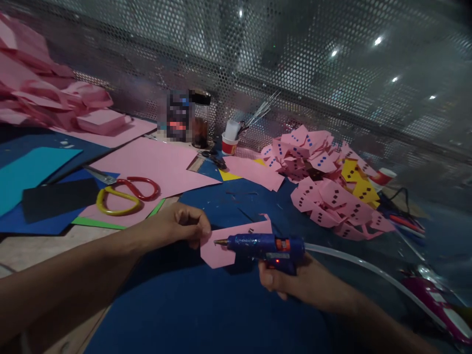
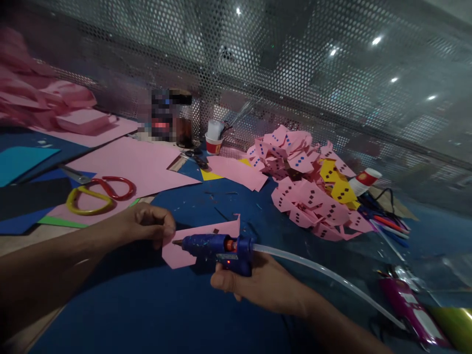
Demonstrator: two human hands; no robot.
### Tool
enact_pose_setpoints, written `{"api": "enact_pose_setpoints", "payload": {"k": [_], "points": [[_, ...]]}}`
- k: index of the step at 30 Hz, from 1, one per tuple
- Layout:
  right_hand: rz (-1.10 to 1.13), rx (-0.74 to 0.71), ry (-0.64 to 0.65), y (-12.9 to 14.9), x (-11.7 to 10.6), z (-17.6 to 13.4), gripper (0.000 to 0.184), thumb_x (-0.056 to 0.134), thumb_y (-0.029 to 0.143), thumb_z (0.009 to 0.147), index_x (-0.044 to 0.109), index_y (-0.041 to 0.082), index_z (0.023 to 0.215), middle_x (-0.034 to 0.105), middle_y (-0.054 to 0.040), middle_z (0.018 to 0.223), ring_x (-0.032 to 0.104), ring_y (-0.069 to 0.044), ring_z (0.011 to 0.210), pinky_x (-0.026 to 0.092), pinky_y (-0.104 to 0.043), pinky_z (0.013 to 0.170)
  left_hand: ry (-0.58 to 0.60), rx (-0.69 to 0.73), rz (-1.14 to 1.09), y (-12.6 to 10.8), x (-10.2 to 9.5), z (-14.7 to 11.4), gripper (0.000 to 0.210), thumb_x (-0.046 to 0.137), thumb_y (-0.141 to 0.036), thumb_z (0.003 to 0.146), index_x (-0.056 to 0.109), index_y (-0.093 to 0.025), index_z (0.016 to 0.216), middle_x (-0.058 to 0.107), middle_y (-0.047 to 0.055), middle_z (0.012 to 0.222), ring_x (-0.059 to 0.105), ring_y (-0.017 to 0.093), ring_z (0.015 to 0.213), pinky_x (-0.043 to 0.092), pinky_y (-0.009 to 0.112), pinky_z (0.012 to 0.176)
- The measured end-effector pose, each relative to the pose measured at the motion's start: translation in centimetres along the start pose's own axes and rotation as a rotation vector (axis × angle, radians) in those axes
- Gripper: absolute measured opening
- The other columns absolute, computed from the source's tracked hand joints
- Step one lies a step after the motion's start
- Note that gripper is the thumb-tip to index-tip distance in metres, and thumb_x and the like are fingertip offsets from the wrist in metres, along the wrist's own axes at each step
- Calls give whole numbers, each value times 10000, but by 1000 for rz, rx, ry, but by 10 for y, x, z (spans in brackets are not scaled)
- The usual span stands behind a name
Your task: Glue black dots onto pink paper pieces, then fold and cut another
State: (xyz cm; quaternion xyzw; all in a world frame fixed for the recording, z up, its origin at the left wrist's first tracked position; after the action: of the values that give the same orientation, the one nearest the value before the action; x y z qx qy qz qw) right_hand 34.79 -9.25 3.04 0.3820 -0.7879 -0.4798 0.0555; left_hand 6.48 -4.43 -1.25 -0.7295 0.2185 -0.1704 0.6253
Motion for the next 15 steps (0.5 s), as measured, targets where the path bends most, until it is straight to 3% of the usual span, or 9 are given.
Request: {"api": "enact_pose_setpoints", "payload": {"k": [15], "points": [[-81, -17, -40, -9, -5, 1, 443, 753, 612, 859, 709, 202, 1021, 625, 13, 804, 546, -95, 649, 436, -214, 608, 5, -4, 14, -4, -1, 0, 215, 777, -375, 859, 769, -185, 757, 716, 7, 688, 640, 121, 600, 515, 209, 595]]}}
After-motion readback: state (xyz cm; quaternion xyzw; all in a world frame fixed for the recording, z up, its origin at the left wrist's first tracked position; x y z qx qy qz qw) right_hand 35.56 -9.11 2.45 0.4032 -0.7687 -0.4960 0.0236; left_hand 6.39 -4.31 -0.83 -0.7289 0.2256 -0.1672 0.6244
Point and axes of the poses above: each hand's wrist, its own z-axis towards the middle knuckle, its own x-axis out of the palm, y = z × x, the point moved 3 cm from there along z, towards the middle knuckle
